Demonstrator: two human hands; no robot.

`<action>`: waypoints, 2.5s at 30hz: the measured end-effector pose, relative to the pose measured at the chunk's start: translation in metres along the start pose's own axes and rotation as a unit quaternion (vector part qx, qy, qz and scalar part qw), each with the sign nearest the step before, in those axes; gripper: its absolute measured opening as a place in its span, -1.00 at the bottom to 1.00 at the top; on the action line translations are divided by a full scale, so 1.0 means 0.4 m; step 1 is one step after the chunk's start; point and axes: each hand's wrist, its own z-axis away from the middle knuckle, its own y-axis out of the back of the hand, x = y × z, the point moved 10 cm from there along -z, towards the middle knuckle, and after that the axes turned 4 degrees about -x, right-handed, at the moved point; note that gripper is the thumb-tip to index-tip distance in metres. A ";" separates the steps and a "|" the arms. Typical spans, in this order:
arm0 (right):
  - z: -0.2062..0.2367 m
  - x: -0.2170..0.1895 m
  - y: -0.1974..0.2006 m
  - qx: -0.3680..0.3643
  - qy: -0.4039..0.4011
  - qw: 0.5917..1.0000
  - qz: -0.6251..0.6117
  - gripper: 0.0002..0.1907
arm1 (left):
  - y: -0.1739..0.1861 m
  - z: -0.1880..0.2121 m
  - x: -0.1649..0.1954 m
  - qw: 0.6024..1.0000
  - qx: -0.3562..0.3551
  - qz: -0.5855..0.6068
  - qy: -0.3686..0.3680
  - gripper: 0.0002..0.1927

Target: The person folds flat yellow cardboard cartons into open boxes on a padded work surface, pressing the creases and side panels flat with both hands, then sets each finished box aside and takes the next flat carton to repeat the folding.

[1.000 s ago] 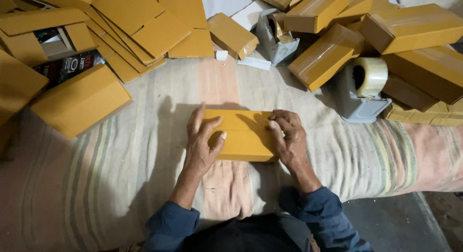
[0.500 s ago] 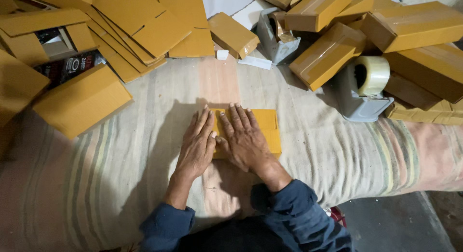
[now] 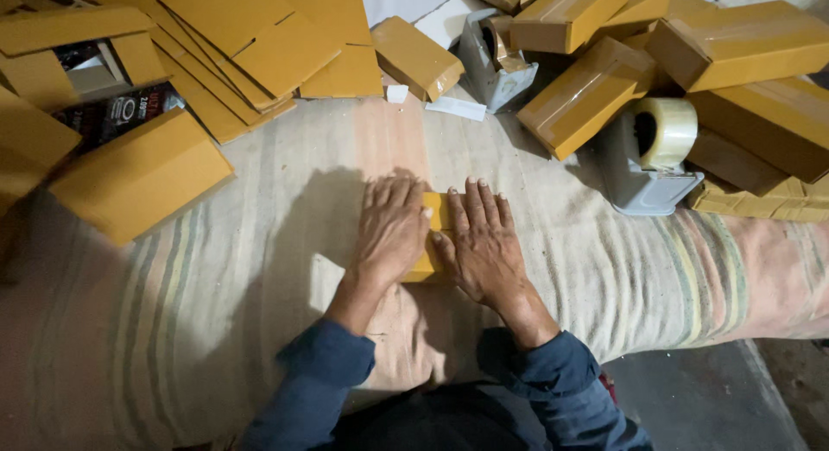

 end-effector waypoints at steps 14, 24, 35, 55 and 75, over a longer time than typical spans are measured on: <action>-0.081 -0.037 0.003 0.043 -0.028 0.998 0.034 -0.45 | -0.053 -0.035 -0.101 0.989 -0.035 0.041 0.140 -0.51; -0.092 0.078 0.004 0.062 -0.054 0.997 0.003 -0.62 | -0.019 -0.014 -0.101 0.987 -0.041 0.051 0.148 -0.55; -0.147 -0.058 -0.081 0.026 -0.008 0.999 0.044 -0.43 | -0.049 -0.028 -0.155 0.989 0.004 0.043 0.142 -0.49; -0.135 -0.079 -0.016 0.009 0.039 0.999 -0.014 -0.58 | -0.055 0.007 -0.169 0.977 -0.029 0.072 0.197 -0.53; -0.131 -0.017 -0.029 -0.082 -0.037 0.995 0.049 -0.59 | -0.065 0.012 -0.164 0.965 -0.100 0.066 0.233 -0.50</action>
